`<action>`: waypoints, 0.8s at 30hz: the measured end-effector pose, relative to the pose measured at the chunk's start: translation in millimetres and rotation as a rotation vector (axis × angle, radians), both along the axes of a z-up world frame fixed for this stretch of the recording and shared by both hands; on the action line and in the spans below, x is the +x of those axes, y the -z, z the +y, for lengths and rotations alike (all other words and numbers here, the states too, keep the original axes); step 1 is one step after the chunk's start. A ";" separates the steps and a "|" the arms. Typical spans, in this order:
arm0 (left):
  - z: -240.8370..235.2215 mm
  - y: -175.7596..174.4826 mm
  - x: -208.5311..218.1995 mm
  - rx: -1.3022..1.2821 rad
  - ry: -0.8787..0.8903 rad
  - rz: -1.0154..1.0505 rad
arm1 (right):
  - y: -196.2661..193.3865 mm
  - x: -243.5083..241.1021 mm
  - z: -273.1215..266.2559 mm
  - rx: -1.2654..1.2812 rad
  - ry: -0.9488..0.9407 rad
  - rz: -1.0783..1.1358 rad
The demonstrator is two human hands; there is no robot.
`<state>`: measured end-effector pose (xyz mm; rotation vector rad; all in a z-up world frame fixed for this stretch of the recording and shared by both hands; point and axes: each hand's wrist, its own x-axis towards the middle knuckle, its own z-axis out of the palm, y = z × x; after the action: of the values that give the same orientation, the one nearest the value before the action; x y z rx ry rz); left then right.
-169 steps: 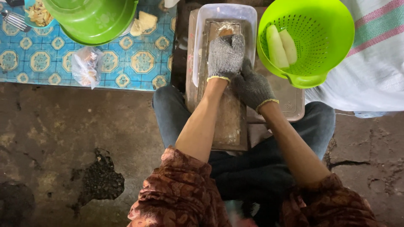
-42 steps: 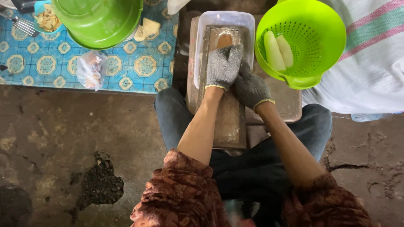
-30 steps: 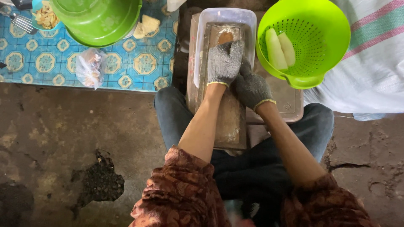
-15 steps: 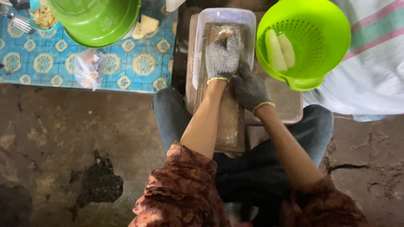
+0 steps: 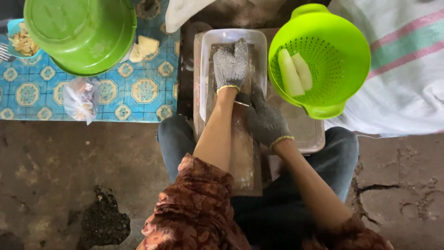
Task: Grating a white vegetable on a manual grater box.
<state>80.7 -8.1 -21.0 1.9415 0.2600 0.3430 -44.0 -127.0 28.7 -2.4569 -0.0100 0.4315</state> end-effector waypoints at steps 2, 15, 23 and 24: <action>2.8 -10.5 3.9 -0.014 0.015 0.063 | 10.6 2.3 -0.9 -0.034 -0.028 -0.029; 1.3 8.0 42.3 0.026 0.080 0.045 | 34.9 3.0 -10.5 -0.078 -0.063 -0.089; 7.0 -2.7 41.9 -0.079 0.090 0.177 | 25.3 1.6 -5.9 -0.045 -0.037 -0.081; 7.6 -1.3 44.0 -0.080 0.137 0.199 | 30.1 1.9 -7.8 -0.090 -0.057 -0.079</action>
<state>124.8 -0.6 -19.7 1.9036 0.2644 0.0488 -42.1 -134.8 -1.4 -2.5657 -0.0962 0.3664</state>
